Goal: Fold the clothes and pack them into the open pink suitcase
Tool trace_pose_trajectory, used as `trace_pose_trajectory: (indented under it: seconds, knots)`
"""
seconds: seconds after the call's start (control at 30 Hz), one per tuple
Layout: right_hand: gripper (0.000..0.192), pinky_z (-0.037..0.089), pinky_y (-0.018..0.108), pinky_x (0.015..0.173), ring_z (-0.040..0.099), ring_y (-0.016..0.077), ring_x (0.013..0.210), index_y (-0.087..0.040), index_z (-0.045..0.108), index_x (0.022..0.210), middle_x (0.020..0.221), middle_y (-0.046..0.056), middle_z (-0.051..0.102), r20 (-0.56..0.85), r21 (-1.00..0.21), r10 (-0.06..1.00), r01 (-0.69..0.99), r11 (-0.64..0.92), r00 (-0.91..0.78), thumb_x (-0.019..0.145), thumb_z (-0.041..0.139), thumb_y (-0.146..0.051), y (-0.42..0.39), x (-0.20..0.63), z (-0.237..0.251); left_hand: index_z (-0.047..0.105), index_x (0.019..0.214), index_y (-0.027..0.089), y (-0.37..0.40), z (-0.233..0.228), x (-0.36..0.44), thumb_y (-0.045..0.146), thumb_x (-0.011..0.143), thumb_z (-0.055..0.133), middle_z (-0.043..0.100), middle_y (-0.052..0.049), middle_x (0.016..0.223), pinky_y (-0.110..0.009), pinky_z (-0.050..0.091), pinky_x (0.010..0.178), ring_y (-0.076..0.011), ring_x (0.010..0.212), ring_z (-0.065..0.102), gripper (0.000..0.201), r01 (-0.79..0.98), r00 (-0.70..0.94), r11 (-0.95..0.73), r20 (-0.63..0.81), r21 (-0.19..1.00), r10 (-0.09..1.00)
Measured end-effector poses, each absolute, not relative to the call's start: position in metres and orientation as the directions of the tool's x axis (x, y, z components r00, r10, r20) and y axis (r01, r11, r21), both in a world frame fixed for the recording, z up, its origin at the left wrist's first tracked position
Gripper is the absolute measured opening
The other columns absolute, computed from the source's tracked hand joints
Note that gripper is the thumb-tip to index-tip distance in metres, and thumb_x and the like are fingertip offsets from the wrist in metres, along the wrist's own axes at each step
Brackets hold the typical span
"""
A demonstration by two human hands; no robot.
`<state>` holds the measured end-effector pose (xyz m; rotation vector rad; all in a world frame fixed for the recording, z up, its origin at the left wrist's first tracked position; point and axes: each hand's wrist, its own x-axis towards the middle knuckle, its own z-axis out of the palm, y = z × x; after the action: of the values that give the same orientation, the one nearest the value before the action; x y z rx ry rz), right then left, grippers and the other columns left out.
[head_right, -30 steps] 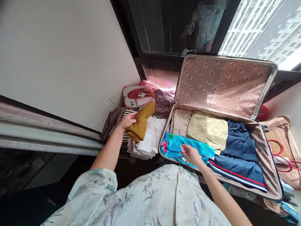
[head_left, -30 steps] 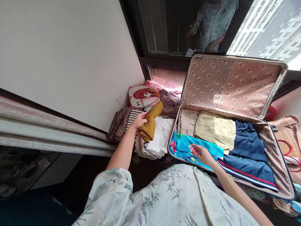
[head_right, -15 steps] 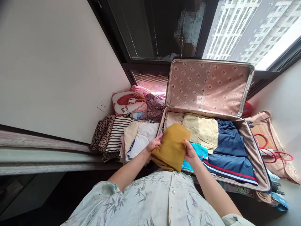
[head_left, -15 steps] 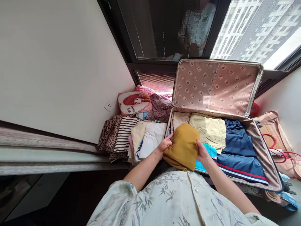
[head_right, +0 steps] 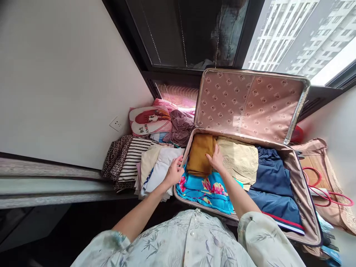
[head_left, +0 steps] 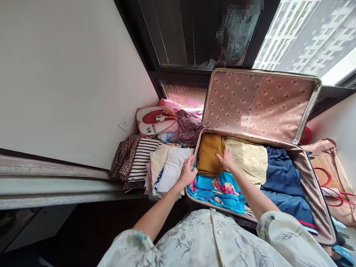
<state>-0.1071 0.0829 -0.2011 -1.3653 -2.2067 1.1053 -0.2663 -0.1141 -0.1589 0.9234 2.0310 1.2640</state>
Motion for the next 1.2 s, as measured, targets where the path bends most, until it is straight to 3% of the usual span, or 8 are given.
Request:
trace_pose_trajectory:
  seconds: [0.13, 0.33, 0.6, 0.77, 0.9, 1.03, 1.1, 1.2]
  knots:
    - [0.076, 0.028, 0.07, 0.113, 0.012, 0.0469, 0.156, -0.032, 0.032, 0.163, 0.174, 0.016, 0.01, -0.046, -0.369, 0.774, 0.731, 0.574, -0.632, 0.095, 0.054, -0.056, 0.053, -0.128, -0.24, 0.059, 0.139, 0.022, -0.18, -0.167, -0.26, 0.007, 0.081, 0.054, 0.059, -0.012, 0.129, -0.034, 0.06, 0.087, -0.0238, 0.119, 0.061, 0.061, 0.443, -0.566, 0.275, 0.029, 0.853, 0.824]
    - [0.062, 0.021, 0.074, 0.114, 0.009, 0.0479, 0.156, -0.039, 0.033, 0.162, 0.174, 0.012, 0.014, -0.116, -0.202, 0.662, 0.671, 0.714, -0.74, 0.102, 0.04, -0.055, 0.025, -0.154, -0.282, 0.06, 0.136, 0.02, -0.233, -0.181, -0.269, 0.006, 0.083, 0.055, 0.057, -0.013, 0.13, -0.045, 0.05, 0.109, -0.0267, 0.124, 0.057, 0.056, 0.603, -0.638, 0.454, 0.054, 0.656, 0.768]
    - [0.063, 0.025, 0.07, 0.114, 0.017, 0.0441, 0.156, -0.039, 0.034, 0.162, 0.173, 0.011, 0.02, -0.235, -0.184, 0.647, 0.687, 0.703, -0.726, 0.103, 0.034, -0.059, 0.041, -0.157, -0.277, 0.056, 0.138, 0.013, -0.23, -0.191, -0.324, 0.028, 0.088, 0.072, 0.058, -0.019, 0.13, -0.047, 0.043, 0.106, -0.0344, 0.12, 0.057, 0.055, 0.465, -0.842, 0.842, -0.157, 0.274, 0.516]
    - [0.059, 0.034, 0.059, 0.112, 0.028, 0.0372, 0.152, -0.029, 0.044, 0.157, 0.167, 0.015, 0.032, -0.186, -0.189, 0.677, 0.702, 0.687, -0.712, 0.102, 0.04, -0.049, 0.03, -0.141, -0.261, 0.062, 0.126, 0.015, -0.229, -0.183, -0.332, 0.033, 0.084, 0.078, 0.059, -0.015, 0.123, -0.044, 0.043, 0.102, -0.0338, 0.114, 0.056, 0.049, 0.571, -0.797, 0.802, -0.114, 0.177, 0.592]
    - [0.051, 0.044, 0.052, 0.102, 0.039, 0.0357, 0.141, -0.024, 0.051, 0.148, 0.158, 0.018, 0.042, -0.106, -0.224, 0.725, 0.726, 0.65, -0.681, 0.1, 0.045, -0.04, 0.004, -0.127, -0.257, 0.062, 0.127, 0.017, -0.223, -0.183, -0.315, 0.03, 0.082, 0.081, 0.056, -0.016, 0.128, -0.045, 0.045, 0.101, -0.0338, 0.116, 0.053, 0.051, 0.689, -0.698, 0.693, -0.06, 0.213, 0.713]
    - [0.048, 0.048, 0.049, 0.095, 0.046, 0.0352, 0.132, -0.023, 0.054, 0.142, 0.153, 0.017, 0.046, -0.088, -0.296, 0.73, 0.717, 0.631, -0.678, 0.096, 0.05, -0.034, -0.02, -0.113, -0.258, 0.065, 0.122, 0.016, -0.216, -0.197, -0.291, 0.03, 0.088, 0.075, 0.058, -0.012, 0.118, -0.038, 0.048, 0.099, -0.0263, 0.109, 0.057, 0.038, 0.742, -0.507, 0.509, -0.132, 0.437, 0.852]
    - [0.048, 0.049, 0.05, 0.094, 0.049, 0.035, 0.129, -0.021, 0.056, 0.141, 0.151, 0.017, 0.048, -0.09, -0.335, 0.728, 0.709, 0.621, -0.68, 0.095, 0.05, -0.032, -0.027, -0.105, -0.26, 0.066, 0.121, 0.018, -0.216, -0.202, -0.287, 0.024, 0.092, 0.069, 0.059, -0.01, 0.114, -0.037, 0.049, 0.098, -0.0246, 0.107, 0.058, 0.029, 0.722, -0.505, 0.506, -0.141, 0.472, 0.852]
    - [0.045, 0.051, 0.05, 0.095, 0.051, 0.034, 0.126, -0.02, 0.059, 0.136, 0.146, 0.018, 0.052, -0.067, -0.392, 0.731, 0.692, 0.606, -0.679, 0.094, 0.049, -0.031, -0.031, -0.091, -0.266, 0.064, 0.123, 0.018, -0.223, -0.199, -0.296, 0.02, 0.091, 0.068, 0.058, -0.011, 0.119, -0.041, 0.046, 0.101, -0.0273, 0.111, 0.057, 0.033, 0.699, -0.631, 0.608, -0.074, 0.377, 0.772]
